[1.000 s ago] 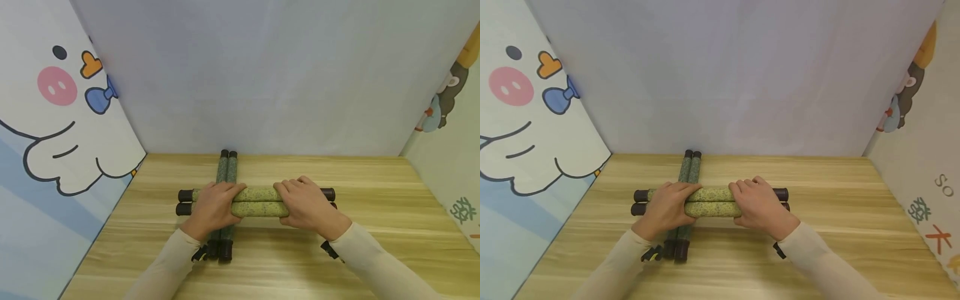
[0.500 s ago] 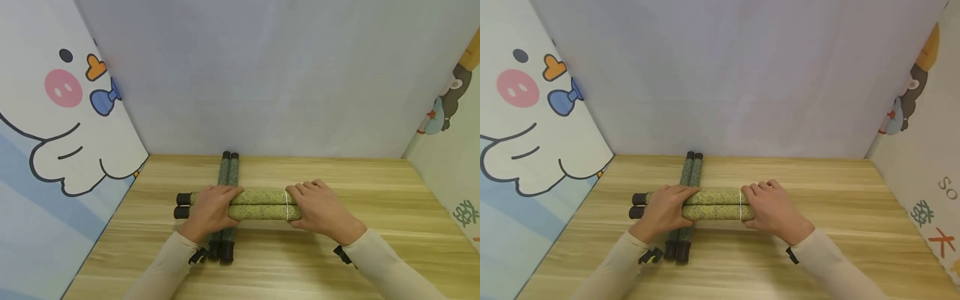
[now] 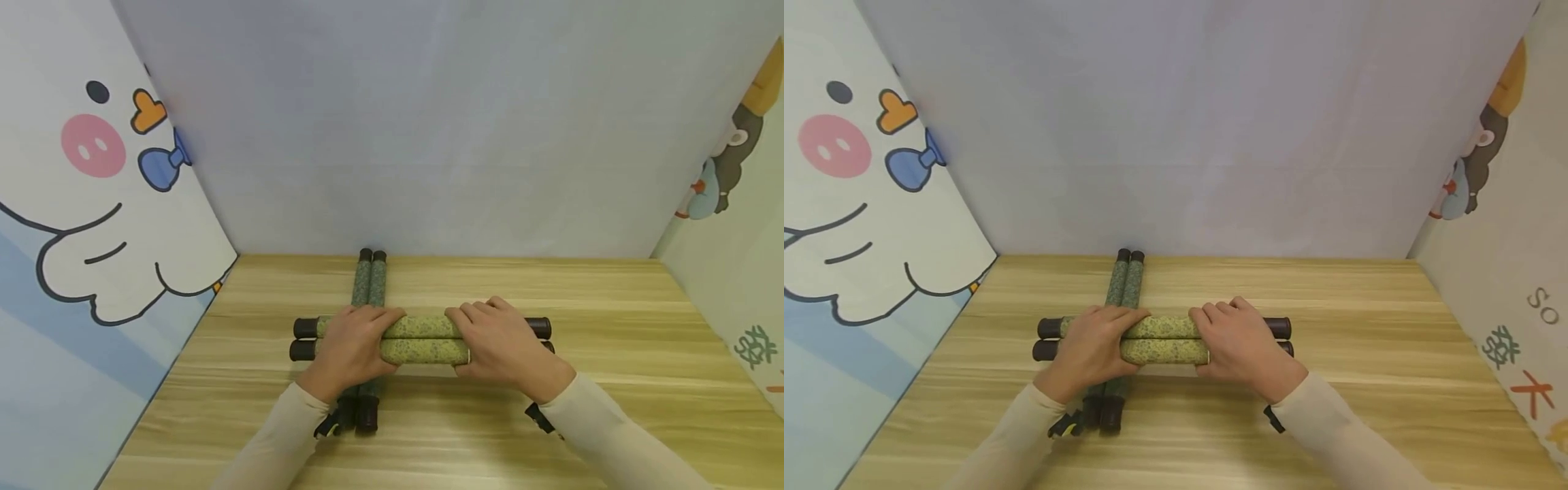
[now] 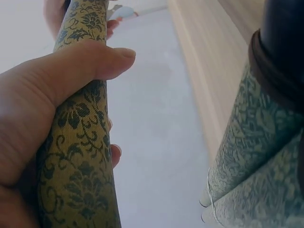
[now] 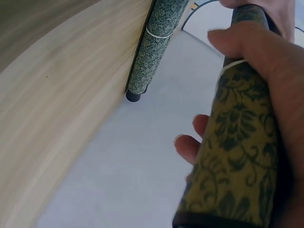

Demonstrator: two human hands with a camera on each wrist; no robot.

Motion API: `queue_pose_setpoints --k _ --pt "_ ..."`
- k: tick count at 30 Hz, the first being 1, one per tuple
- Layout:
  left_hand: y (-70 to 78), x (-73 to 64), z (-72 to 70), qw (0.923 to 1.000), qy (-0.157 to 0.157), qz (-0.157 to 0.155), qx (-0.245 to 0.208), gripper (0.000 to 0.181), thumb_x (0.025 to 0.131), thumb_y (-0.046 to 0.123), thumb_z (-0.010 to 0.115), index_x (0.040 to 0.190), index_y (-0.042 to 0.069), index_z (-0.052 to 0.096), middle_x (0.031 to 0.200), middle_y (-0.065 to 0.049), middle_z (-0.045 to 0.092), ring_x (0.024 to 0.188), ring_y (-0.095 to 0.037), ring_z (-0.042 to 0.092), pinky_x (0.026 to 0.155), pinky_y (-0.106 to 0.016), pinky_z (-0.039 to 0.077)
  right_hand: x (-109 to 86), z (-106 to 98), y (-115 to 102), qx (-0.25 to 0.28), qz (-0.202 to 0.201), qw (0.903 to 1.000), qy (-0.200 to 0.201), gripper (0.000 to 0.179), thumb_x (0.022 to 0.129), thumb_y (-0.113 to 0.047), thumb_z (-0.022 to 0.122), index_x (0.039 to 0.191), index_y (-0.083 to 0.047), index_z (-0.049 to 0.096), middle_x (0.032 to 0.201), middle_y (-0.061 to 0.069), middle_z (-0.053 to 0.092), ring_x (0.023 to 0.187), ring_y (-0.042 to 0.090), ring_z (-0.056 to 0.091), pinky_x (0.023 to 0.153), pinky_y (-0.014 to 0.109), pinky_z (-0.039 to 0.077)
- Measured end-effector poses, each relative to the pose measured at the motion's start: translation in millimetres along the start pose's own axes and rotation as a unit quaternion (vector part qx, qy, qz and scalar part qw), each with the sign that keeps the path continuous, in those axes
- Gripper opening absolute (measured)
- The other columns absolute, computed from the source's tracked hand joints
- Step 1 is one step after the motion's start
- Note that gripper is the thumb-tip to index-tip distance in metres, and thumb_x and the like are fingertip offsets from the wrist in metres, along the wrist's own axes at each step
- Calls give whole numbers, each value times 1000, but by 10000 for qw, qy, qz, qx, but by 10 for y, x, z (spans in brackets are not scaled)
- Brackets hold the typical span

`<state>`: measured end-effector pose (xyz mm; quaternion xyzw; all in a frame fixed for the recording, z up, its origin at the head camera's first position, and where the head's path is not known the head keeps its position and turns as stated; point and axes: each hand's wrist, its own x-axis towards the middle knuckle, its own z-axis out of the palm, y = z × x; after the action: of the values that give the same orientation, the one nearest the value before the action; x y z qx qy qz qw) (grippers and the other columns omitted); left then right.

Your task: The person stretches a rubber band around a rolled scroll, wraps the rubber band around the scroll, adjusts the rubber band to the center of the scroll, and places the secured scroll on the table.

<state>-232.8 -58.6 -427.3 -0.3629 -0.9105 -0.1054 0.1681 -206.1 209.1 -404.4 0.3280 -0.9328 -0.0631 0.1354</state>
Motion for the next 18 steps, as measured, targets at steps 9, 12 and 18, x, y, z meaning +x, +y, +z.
queue_pose_setpoints --k 9,12,18 --pt "-62 -38 -59 9997 -203 -106 30 89 57 42 99 135 17 66 121 -2 71 105 -23 68 90 -48 53 -117 -12 72 101 330 9991 -232 104 71 -68 81 148 -6 49 118 7 69 106 29 65 96 50 47" --pt "-56 -22 -68 9997 -204 -105 75 90 56 43 99 136 18 65 122 -2 71 105 -23 68 90 -47 53 -133 11 108 76 341 9993 -123 87 70 -62 85 132 -6 59 106 4 69 99 27 66 92 49 48" --pt "5 27 -62 9998 -152 -29 123 90 57 43 99 136 17 66 119 -2 72 105 -24 68 90 -51 53 -105 15 106 142 292 9993 -160 79 67 -60 86 119 -7 61 98 2 67 90 24 67 86 47 50"
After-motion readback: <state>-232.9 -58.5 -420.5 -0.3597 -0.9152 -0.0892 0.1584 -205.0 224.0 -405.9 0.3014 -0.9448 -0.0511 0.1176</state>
